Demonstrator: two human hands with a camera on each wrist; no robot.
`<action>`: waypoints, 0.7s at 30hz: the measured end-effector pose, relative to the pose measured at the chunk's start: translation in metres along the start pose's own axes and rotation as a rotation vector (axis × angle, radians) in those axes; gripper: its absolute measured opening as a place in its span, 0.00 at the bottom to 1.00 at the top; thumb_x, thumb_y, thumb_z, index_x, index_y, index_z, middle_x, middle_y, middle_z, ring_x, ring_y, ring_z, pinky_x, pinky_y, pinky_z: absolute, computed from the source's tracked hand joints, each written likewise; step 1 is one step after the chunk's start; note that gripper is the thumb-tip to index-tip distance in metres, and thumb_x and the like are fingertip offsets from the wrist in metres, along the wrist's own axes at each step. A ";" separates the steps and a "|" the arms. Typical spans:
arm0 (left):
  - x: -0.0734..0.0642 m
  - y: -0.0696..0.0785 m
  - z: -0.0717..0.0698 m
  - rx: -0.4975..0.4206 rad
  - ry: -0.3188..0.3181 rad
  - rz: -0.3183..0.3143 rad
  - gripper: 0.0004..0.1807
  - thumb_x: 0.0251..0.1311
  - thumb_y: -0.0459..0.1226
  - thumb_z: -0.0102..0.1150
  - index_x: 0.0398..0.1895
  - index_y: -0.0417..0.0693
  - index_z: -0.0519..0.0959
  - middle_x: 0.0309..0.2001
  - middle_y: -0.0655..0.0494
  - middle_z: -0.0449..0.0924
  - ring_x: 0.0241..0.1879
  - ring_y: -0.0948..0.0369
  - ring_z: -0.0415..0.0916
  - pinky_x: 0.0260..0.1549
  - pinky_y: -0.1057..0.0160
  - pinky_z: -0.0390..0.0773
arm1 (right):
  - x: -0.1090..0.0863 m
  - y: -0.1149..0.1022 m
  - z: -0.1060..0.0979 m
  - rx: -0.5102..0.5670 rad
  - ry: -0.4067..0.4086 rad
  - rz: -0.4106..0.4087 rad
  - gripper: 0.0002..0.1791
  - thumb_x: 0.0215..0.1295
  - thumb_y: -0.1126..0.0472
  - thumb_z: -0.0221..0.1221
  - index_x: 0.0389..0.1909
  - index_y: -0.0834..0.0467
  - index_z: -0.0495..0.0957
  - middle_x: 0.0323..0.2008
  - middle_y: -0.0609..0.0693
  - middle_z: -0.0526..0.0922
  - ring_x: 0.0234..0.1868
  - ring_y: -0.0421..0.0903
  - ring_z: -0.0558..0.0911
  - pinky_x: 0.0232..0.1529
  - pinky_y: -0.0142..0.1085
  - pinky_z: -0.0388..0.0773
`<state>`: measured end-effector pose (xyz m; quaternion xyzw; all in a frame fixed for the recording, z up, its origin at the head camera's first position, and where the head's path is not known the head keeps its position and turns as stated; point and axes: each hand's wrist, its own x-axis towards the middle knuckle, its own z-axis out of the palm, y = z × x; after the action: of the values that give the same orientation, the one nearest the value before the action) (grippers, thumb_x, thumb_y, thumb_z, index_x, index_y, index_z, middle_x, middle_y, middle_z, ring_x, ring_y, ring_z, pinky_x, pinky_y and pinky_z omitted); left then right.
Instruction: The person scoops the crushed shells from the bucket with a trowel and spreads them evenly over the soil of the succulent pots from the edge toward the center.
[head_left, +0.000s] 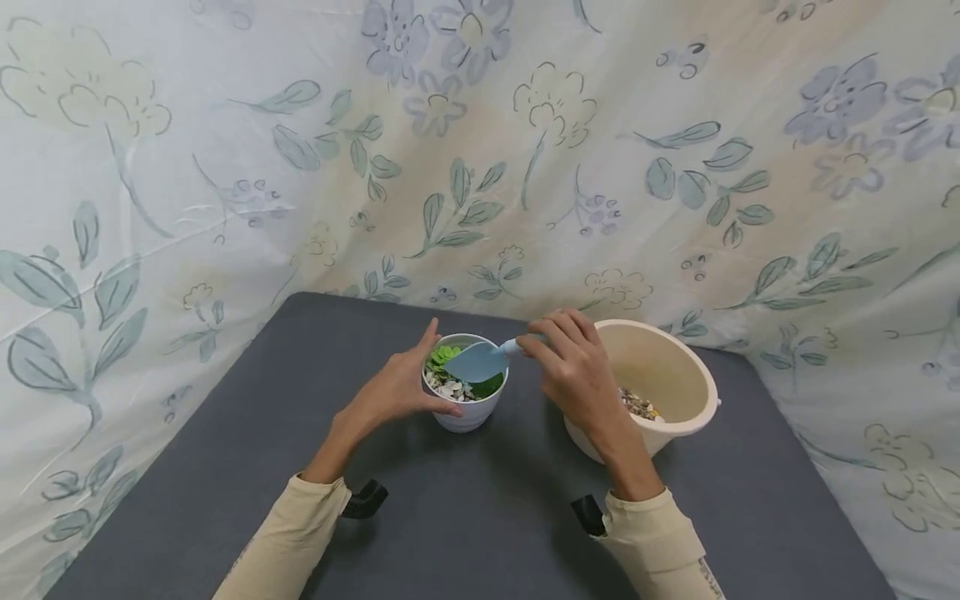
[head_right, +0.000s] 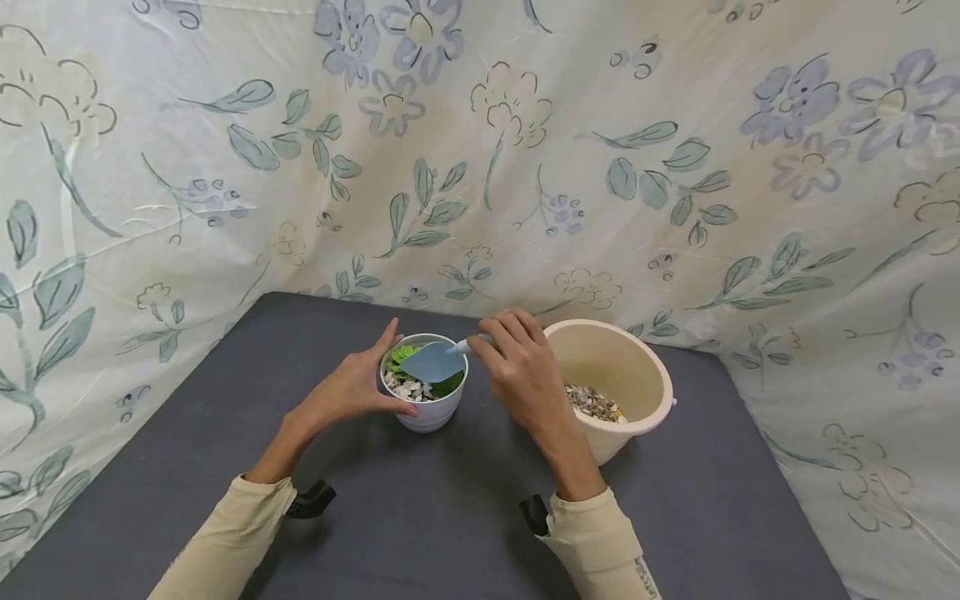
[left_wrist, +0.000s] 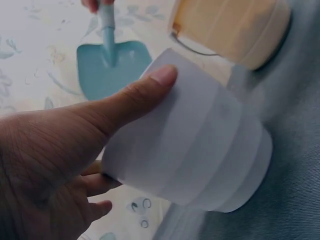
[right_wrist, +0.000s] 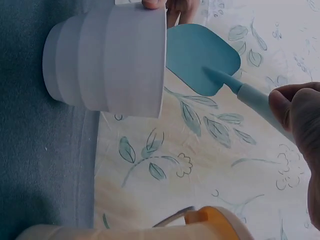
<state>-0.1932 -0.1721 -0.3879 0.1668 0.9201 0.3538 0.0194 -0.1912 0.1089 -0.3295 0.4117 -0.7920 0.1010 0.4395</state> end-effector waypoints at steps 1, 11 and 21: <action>0.003 -0.001 -0.001 0.001 -0.015 0.010 0.79 0.45 0.58 0.83 0.87 0.56 0.31 0.84 0.49 0.55 0.78 0.41 0.64 0.69 0.36 0.72 | -0.001 0.002 -0.001 -0.007 0.018 -0.008 0.07 0.60 0.72 0.72 0.38 0.60 0.90 0.42 0.56 0.89 0.48 0.55 0.82 0.63 0.49 0.75; 0.031 -0.018 -0.024 0.001 -0.228 0.229 0.76 0.41 0.50 0.87 0.87 0.51 0.42 0.83 0.46 0.56 0.80 0.41 0.61 0.71 0.36 0.69 | -0.022 0.021 -0.029 -0.002 0.214 0.101 0.07 0.57 0.74 0.72 0.37 0.63 0.89 0.37 0.59 0.88 0.42 0.57 0.81 0.54 0.52 0.71; 0.048 -0.026 -0.052 0.052 -0.396 0.305 0.72 0.35 0.48 0.90 0.85 0.46 0.54 0.83 0.45 0.56 0.81 0.40 0.57 0.72 0.34 0.66 | -0.053 0.045 -0.069 -0.056 0.288 0.259 0.07 0.59 0.72 0.71 0.39 0.66 0.90 0.38 0.63 0.87 0.44 0.62 0.79 0.51 0.55 0.65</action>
<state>-0.2546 -0.2083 -0.3620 0.3702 0.8713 0.2895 0.1414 -0.1675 0.2033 -0.3214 0.2752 -0.7697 0.1925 0.5429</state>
